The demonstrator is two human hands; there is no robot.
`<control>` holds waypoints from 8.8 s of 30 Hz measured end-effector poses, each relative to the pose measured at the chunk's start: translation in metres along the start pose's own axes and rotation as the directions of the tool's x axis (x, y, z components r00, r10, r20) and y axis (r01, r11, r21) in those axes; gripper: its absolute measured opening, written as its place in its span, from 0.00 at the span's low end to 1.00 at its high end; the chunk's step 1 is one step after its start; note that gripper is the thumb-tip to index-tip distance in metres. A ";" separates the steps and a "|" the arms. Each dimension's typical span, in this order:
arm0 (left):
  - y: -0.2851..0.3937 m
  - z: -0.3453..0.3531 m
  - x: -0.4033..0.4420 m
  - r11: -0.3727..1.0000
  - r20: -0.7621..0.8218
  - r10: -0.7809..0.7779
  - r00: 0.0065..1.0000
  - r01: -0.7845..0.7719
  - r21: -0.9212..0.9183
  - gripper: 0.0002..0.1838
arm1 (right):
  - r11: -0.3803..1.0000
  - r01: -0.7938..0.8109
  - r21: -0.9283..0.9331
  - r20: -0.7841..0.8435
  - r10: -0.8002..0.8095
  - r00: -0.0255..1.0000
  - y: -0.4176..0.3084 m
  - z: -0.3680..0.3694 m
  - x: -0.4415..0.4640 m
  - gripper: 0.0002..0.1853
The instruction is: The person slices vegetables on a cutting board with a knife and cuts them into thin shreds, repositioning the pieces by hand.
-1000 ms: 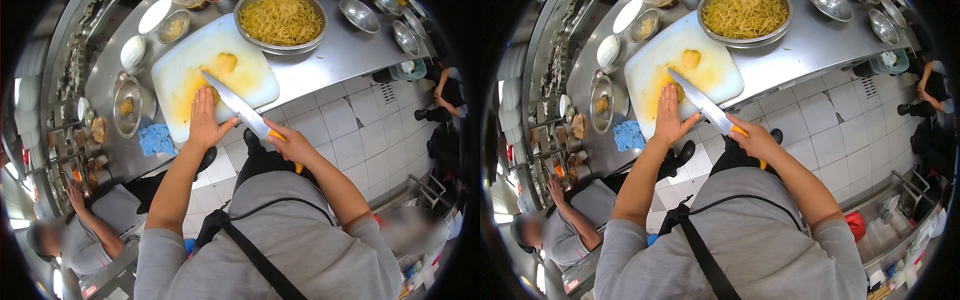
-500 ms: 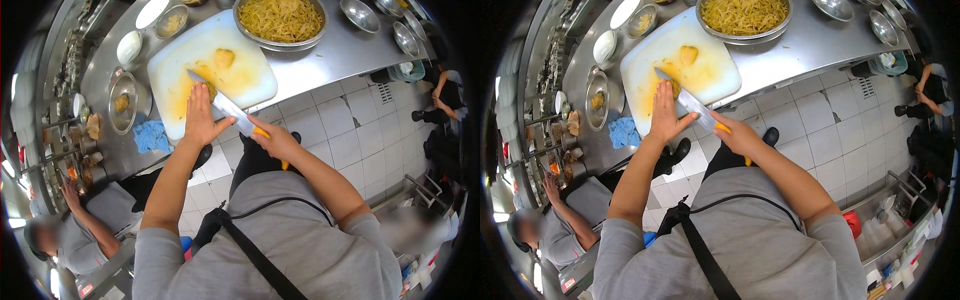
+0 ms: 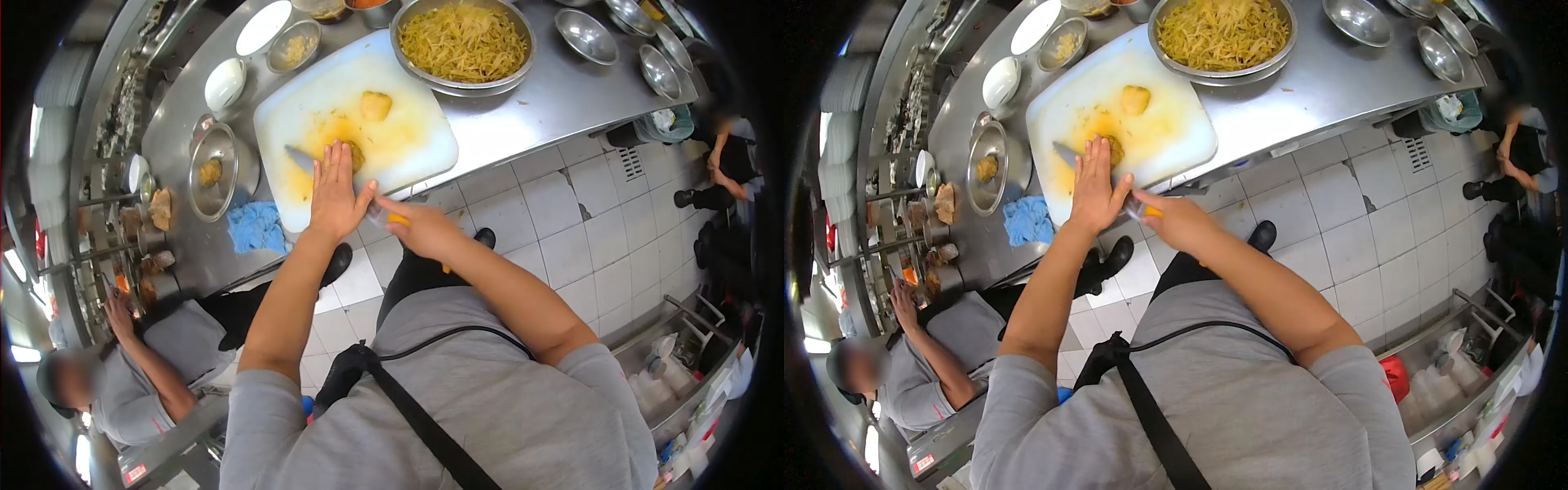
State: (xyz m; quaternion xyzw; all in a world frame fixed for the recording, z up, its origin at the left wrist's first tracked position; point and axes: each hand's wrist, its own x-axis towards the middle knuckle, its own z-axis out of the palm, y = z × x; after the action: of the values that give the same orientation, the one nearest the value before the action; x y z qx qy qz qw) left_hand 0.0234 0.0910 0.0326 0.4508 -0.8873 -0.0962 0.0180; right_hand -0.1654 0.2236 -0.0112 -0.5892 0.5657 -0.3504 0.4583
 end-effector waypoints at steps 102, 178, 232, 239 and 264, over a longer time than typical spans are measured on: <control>-0.006 -0.011 0.005 1.000 0.088 0.004 0.996 -0.006 0.022 0.71 | 0.929 -0.345 0.136 0.080 0.336 0.938 -0.032 -0.037 0.008 0.32; -0.023 0.004 0.000 0.997 -0.076 -0.042 0.996 0.038 -0.061 0.51 | 0.797 -0.412 0.441 0.149 0.388 0.910 -0.010 -0.058 0.002 0.31; -0.100 -0.045 0.067 0.922 0.163 -0.304 0.939 0.333 -0.196 0.26 | 0.904 -0.422 -0.064 0.070 0.426 0.902 -0.047 -0.095 -0.120 0.32; -0.082 -0.021 0.055 0.999 -0.182 0.019 0.983 -0.014 0.029 0.11 | 0.862 -0.488 0.137 -0.182 0.507 0.843 -0.036 -0.074 -0.177 0.33; -0.115 -0.017 0.072 0.977 -0.297 -0.173 0.939 0.126 -0.173 0.25 | 0.969 -0.239 -0.067 -0.423 0.189 0.886 -0.026 -0.044 -0.158 0.33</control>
State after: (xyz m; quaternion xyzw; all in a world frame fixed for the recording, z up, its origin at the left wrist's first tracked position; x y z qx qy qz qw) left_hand 0.0739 -0.0357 0.0242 0.5239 -0.8266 -0.0924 0.1838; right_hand -0.2155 0.3714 0.0449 -0.4616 0.7308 -0.3804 0.3289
